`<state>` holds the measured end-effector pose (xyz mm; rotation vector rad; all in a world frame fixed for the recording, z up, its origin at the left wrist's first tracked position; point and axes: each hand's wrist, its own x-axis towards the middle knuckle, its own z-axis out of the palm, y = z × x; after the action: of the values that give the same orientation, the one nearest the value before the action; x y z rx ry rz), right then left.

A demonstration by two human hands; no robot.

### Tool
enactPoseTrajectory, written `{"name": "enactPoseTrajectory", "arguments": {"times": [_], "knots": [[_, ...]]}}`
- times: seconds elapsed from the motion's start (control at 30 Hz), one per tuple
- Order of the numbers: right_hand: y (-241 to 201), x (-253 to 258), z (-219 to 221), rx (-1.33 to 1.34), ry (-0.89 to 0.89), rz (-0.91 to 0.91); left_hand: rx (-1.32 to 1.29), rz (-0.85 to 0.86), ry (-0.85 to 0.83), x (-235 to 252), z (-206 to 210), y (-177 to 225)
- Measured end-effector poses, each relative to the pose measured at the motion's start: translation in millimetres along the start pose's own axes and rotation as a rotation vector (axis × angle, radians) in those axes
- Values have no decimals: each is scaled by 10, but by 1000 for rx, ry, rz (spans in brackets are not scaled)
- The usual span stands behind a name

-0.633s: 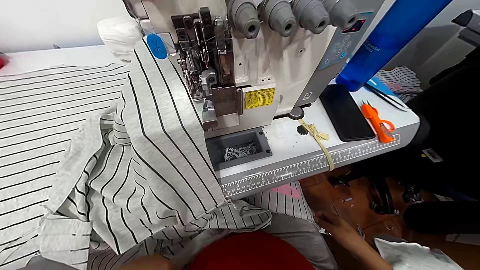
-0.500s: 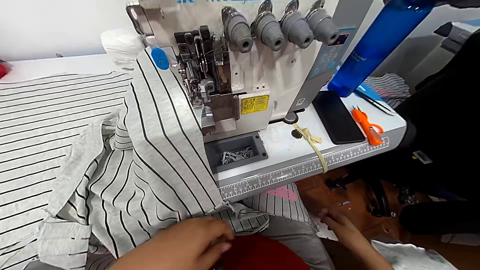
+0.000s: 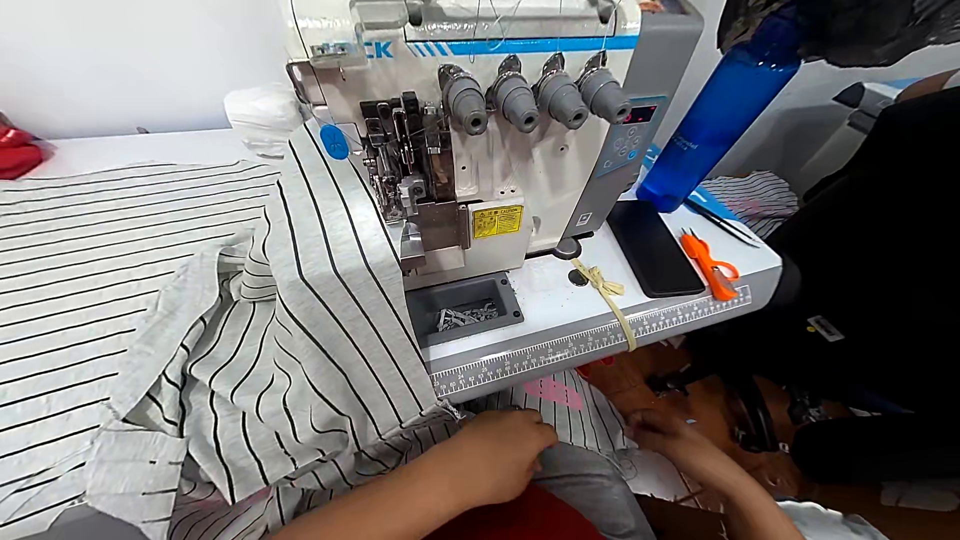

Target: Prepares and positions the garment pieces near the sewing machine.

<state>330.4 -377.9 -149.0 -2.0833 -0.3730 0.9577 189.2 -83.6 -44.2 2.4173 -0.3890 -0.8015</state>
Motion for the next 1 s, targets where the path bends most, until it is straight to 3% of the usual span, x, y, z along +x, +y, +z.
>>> {"name": "enactPoseTrajectory", "arguments": {"times": [0.03, 0.13, 0.3, 0.37, 0.47, 0.7, 0.83, 0.9, 1.0], "knots": [[-70, -4, -28, -14, 18, -18, -8, 15, 12, 6, -8, 8], [-386, -9, -110, -381, 51, 16, -17, 32, 48, 39, -63, 68], [-799, -38, -53, -475, -58, -15, -82, 79, 136, 183, -117, 161], [-908, -73, -28, -383, -83, -63, -134, 83, 189, 289, -73, 178], [-1074, -175, 52, -18, -130, -218, -165, 53, 227, 387, -34, 240], [-1473, -368, 224, 185, 117, -538, -266, 68, 328, 43, -232, 290], [-1649, -402, 352, 253, 258, -819, -582, 89, 530, -242, -274, 202], [-1691, -424, 464, 171, 391, -1003, -890, 127, 669, -347, -257, 216], [-1680, -452, 702, -41, 580, -1206, -1407, 279, 652, -582, -289, 332]]}}
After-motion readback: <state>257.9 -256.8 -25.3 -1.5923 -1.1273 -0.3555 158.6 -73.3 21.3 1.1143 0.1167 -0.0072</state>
